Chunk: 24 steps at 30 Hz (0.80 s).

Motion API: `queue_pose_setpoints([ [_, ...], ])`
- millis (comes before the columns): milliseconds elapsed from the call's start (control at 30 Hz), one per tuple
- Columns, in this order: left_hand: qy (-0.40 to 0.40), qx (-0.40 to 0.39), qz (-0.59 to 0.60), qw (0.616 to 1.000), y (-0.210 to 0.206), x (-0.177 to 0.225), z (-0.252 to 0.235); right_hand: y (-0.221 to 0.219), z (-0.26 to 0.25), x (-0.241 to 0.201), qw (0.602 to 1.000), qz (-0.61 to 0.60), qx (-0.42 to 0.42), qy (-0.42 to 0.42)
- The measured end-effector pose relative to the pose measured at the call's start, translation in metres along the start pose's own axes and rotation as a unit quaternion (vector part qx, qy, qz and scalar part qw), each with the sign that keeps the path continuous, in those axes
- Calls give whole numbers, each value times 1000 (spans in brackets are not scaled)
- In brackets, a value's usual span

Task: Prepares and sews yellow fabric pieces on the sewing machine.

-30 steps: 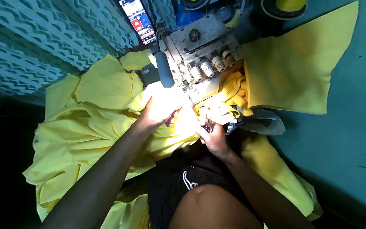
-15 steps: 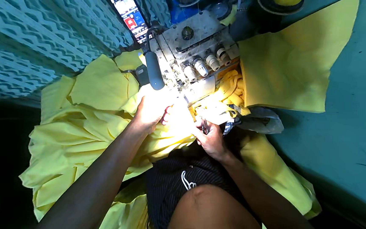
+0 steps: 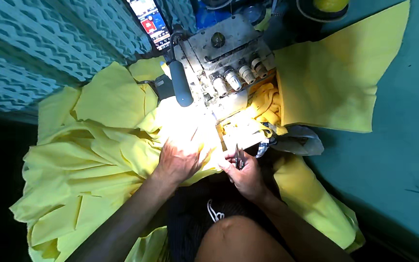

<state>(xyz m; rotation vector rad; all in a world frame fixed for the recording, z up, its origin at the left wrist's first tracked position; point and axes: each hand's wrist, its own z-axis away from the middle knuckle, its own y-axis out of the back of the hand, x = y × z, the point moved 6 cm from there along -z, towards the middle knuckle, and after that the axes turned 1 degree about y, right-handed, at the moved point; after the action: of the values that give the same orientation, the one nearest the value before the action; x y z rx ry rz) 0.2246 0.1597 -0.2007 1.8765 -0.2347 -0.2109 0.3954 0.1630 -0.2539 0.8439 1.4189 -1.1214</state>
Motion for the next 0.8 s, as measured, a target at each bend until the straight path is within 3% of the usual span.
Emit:
queue_pose_setpoints([
  [367,6,-29,40,999,-9,-32,-7,-9,-19,-4,998,32,33,32],
  [567,114,-9,142,983,-4,-98,-52,-34,-58,-12,994,91,19,63],
  [667,204,-85,147,964,20,-114,-83,-47,-70,-20,989,125,-16,72],
  [800,214,-95,226,946,35,-142,-73,-43,-62,-25,974,191,-56,108],
])
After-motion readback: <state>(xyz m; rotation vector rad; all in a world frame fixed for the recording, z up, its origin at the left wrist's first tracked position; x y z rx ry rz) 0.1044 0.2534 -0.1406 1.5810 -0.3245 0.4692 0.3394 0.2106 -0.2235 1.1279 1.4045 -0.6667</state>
